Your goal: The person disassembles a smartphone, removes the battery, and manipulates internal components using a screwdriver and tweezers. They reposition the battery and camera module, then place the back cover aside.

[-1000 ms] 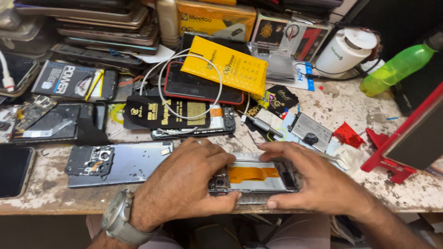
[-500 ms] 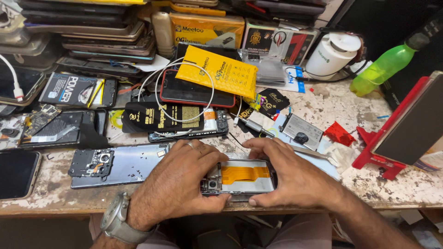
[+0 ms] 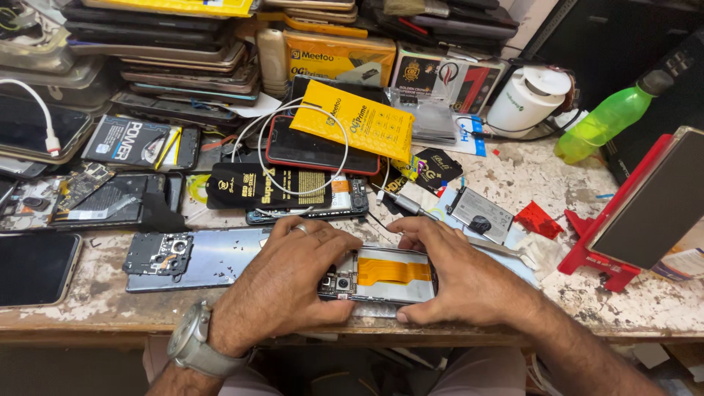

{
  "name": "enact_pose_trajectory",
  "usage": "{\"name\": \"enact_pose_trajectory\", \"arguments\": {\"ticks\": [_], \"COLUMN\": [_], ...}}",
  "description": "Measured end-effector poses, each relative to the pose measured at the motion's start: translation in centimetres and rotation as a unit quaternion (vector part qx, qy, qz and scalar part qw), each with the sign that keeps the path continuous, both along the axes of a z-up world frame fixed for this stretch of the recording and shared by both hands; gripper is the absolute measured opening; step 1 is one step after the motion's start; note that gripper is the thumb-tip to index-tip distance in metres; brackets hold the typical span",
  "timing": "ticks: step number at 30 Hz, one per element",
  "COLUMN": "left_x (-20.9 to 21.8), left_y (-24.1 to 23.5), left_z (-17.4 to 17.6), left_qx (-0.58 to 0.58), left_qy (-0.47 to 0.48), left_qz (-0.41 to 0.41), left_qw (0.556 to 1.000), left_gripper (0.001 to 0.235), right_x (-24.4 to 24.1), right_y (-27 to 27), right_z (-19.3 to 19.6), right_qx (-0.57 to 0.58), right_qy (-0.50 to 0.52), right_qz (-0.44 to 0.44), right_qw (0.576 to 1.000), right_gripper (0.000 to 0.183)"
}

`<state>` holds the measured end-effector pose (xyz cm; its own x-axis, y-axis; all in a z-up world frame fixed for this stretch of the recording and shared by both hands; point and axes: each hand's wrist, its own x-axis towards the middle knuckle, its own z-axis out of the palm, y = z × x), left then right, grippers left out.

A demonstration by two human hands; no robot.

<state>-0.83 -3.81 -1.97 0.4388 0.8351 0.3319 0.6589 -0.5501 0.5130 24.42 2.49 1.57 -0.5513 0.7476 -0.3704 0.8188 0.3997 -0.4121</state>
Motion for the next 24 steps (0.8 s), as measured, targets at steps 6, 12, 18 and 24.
{"name": "enact_pose_trajectory", "arguments": {"ticks": [6,12,18,24], "left_x": [-0.4,4.1,6.1,4.6], "left_y": [-0.3,-2.5,-3.4,-4.0], "left_z": [0.4,-0.9,-3.0,-3.2], "left_qx": [-0.004,0.033,-0.139,-0.173], "left_qy": [-0.069,-0.503,-0.621,-0.667], "left_qz": [0.049,0.115,0.086,0.057], "left_qw": [0.996,0.856,0.766,0.723], "left_gripper": [0.091,0.129,0.102,0.079], "right_x": [1.3,1.0,-1.5,-1.3], "right_y": [0.2,-2.1,-5.2,-7.1], "right_z": [-1.0,-2.4,-6.8,-9.9], "right_qx": [0.008,-0.149,-0.134,-0.132], "right_qy": [0.156,0.461,0.597,0.622], "right_qz": [-0.017,-0.175,-0.173,-0.129], "right_qw": [0.988,0.857,0.772,0.761], "right_gripper": [0.109,0.111,0.112,0.106]}}
